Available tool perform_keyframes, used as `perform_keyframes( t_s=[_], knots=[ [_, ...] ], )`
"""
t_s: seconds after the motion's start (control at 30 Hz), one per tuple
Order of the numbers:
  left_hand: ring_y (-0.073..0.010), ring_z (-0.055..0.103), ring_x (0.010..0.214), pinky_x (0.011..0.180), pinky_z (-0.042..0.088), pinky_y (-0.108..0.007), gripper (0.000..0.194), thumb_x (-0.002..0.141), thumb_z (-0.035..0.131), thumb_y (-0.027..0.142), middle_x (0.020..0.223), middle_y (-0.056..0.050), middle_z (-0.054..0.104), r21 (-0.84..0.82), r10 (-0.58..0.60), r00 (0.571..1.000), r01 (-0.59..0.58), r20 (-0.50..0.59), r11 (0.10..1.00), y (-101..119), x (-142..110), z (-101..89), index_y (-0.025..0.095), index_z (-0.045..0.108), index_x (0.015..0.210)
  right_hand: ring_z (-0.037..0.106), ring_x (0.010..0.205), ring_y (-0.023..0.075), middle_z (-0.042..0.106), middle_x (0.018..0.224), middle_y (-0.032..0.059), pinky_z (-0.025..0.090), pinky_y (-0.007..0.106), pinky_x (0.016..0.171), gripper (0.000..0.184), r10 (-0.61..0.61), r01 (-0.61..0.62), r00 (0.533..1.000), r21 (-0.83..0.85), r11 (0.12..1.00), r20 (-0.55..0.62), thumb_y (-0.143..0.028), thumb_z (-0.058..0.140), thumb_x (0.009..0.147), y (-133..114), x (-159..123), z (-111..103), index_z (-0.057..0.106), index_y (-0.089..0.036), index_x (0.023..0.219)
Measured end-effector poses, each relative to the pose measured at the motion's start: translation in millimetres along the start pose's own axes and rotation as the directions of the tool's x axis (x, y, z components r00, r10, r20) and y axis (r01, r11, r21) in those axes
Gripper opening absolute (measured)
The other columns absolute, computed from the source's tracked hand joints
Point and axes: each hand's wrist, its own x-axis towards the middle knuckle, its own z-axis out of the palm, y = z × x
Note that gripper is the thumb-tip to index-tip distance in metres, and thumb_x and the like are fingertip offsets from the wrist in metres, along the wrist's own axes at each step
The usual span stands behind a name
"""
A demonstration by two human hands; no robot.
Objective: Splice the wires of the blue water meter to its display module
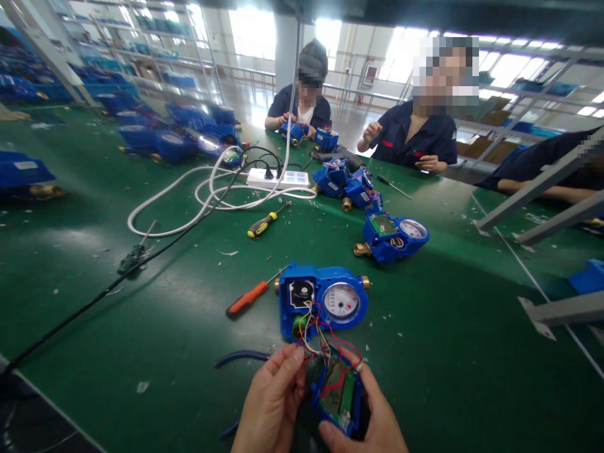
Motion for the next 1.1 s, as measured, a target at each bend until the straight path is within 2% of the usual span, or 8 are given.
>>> perform_keyframes(
  t_s=[0.3,0.43,0.5,0.6,0.73,0.83,1.0,1.1],
  knots=[
    [-0.0018,0.025,0.042,0.043,0.022,-0.016,0.026,0.076,0.063,0.035,0.052,0.007,0.042,0.195,0.145,0.988,-0.152,0.052,0.969,16.0,8.4,-7.5,0.013,0.050,0.072,0.056,0.107,0.0287,0.060,0.115,0.0088,0.046,0.038,0.091,0.070,-0.046,0.028,0.995,-0.185,0.982,-0.094,-0.020,0.063,0.053,-10.7,-1.3,1.2,0.047,-0.018,0.121],
    [-0.0030,0.031,0.042,0.042,0.020,-0.016,0.026,0.078,0.060,0.036,0.057,0.008,0.046,0.388,0.231,0.970,-0.240,0.072,0.890,22.2,10.3,-11.6,0.018,0.044,0.088,0.055,0.107,0.0280,0.059,0.115,0.0065,0.047,0.036,0.090,0.070,-0.103,0.077,0.990,-0.244,0.967,-0.099,-0.018,0.063,0.052,-10.6,-2.0,3.6,0.048,-0.020,0.121],
    [-0.0065,0.042,0.049,0.046,0.028,-0.016,0.027,0.079,0.058,0.036,0.060,0.007,0.049,0.566,0.308,0.945,-0.315,0.112,0.761,23.6,11.0,-13.5,0.020,0.041,0.093,0.055,0.107,0.0281,0.058,0.116,0.0070,0.047,0.036,0.089,0.072,-0.092,0.069,0.993,-0.267,0.961,-0.075,-0.018,0.063,0.052,-11.7,-1.7,4.8,0.047,-0.019,0.122],
    [-0.0109,0.051,0.057,0.053,0.038,-0.021,0.018,0.081,0.051,0.036,0.064,0.004,0.053,0.805,0.377,0.904,-0.373,0.202,0.462,23.0,11.6,-17.1,0.020,0.045,0.087,0.054,0.107,0.0281,0.057,0.116,0.0087,0.045,0.035,0.090,0.072,-0.064,0.044,0.996,-0.300,0.953,-0.057,-0.019,0.062,0.053,-14.9,-1.2,6.5,0.045,-0.017,0.122],
    [-0.0119,0.053,0.055,0.055,0.041,-0.023,0.017,0.085,0.044,0.037,0.066,0.003,0.056,0.899,0.493,0.815,-0.417,0.304,0.135,20.0,11.1,-22.9,0.021,0.051,0.083,0.054,0.107,0.0277,0.057,0.115,0.0089,0.045,0.035,0.090,0.071,-0.061,0.037,0.996,-0.315,0.948,-0.067,-0.018,0.060,0.053,-18.5,-1.4,7.7,0.044,-0.016,0.122],
    [-0.0132,0.058,0.062,0.060,0.044,-0.023,0.019,0.088,0.040,0.036,0.074,0.002,0.061,0.894,0.550,0.750,-0.448,0.367,0.014,19.3,11.2,-25.4,0.023,0.053,0.086,0.054,0.107,0.0281,0.058,0.115,0.0080,0.045,0.035,0.090,0.070,-0.052,0.020,0.994,-0.313,0.950,-0.091,-0.019,0.060,0.052,-18.0,-2.3,7.4,0.045,-0.018,0.121],
    [-0.0149,0.059,0.064,0.058,0.044,-0.024,0.021,0.090,0.036,0.035,0.076,0.000,0.061,0.904,0.586,0.696,-0.393,0.414,-0.171,20.9,12.4,-26.4,0.023,0.053,0.087,0.056,0.106,0.0280,0.058,0.115,0.0072,0.046,0.037,0.089,0.069,-0.052,0.012,0.993,-0.336,0.942,-0.110,-0.022,0.059,0.055,-14.3,-3.7,7.4,0.043,-0.020,0.122],
    [-0.0150,0.058,0.064,0.056,0.043,-0.024,0.021,0.088,0.040,0.035,0.081,-0.003,0.059,0.872,0.684,0.551,-0.391,0.479,-0.295,21.4,9.5,-26.5,0.022,0.055,0.094,0.057,0.104,0.0286,0.058,0.115,0.0087,0.048,0.037,0.086,0.069,-0.129,0.076,0.985,-0.384,0.920,-0.113,-0.022,0.058,0.055,-11.6,-3.9,7.9,0.042,-0.018,0.123]
  ],
)
